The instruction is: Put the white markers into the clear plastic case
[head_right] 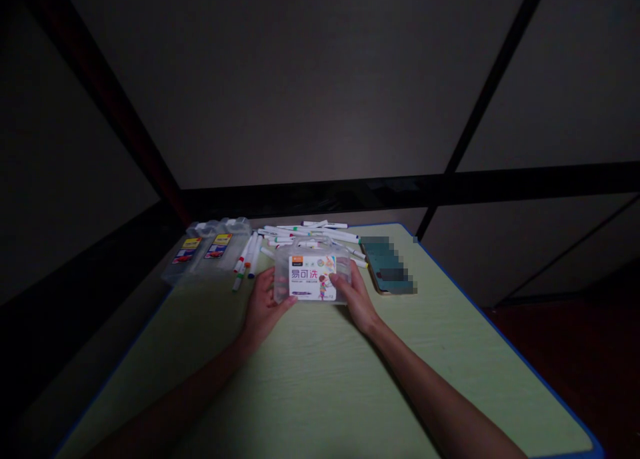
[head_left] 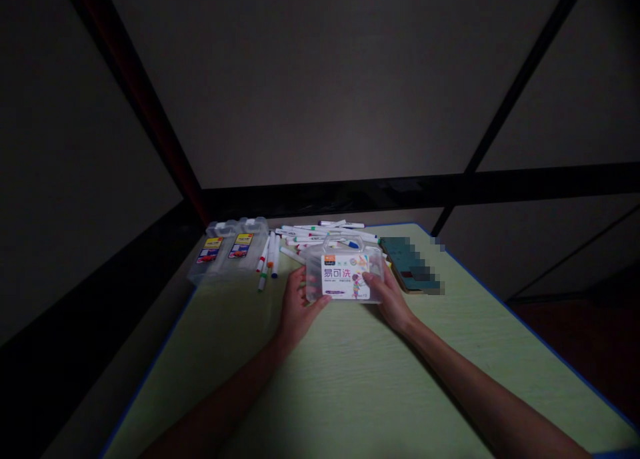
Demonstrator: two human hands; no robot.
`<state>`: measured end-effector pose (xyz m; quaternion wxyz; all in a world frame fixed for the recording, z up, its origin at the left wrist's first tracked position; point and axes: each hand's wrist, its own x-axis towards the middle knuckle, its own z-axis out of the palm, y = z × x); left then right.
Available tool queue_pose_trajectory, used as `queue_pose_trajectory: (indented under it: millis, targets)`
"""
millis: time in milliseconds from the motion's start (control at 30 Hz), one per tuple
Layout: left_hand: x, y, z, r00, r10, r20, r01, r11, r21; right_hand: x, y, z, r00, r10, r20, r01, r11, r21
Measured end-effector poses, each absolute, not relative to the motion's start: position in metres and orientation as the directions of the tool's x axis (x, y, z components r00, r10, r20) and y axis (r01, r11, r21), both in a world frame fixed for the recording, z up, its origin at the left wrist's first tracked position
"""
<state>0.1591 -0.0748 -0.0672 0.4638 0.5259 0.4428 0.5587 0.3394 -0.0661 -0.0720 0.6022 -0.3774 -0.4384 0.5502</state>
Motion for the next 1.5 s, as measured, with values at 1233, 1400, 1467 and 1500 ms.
queue_pose_trajectory:
  millis: [1233,1400,1467,1500]
  targets:
    - [0.153,-0.058,-0.039,-0.104,0.885,0.453,0.048,-0.45,0.892,0.331,-0.078,-0.057,-0.145,0.985,0.096,-0.332,0.043,-0.942]
    - [0.147,-0.053,-0.025,0.016,0.887,0.461,0.062,-0.461,0.885,0.332,-0.076,-0.058,-0.126,0.984,0.127,-0.381,0.07,-0.922]
    - [0.142,-0.05,-0.019,0.091,0.897,0.433,0.117,-0.442,0.89,0.333,-0.076,-0.058,-0.11,0.983,0.145,-0.399,0.09,-0.913]
    - [0.139,-0.049,-0.016,0.137,0.905,0.402,0.154,-0.421,0.894,0.333,-0.075,-0.058,-0.1,0.983,0.157,-0.407,0.103,-0.907]
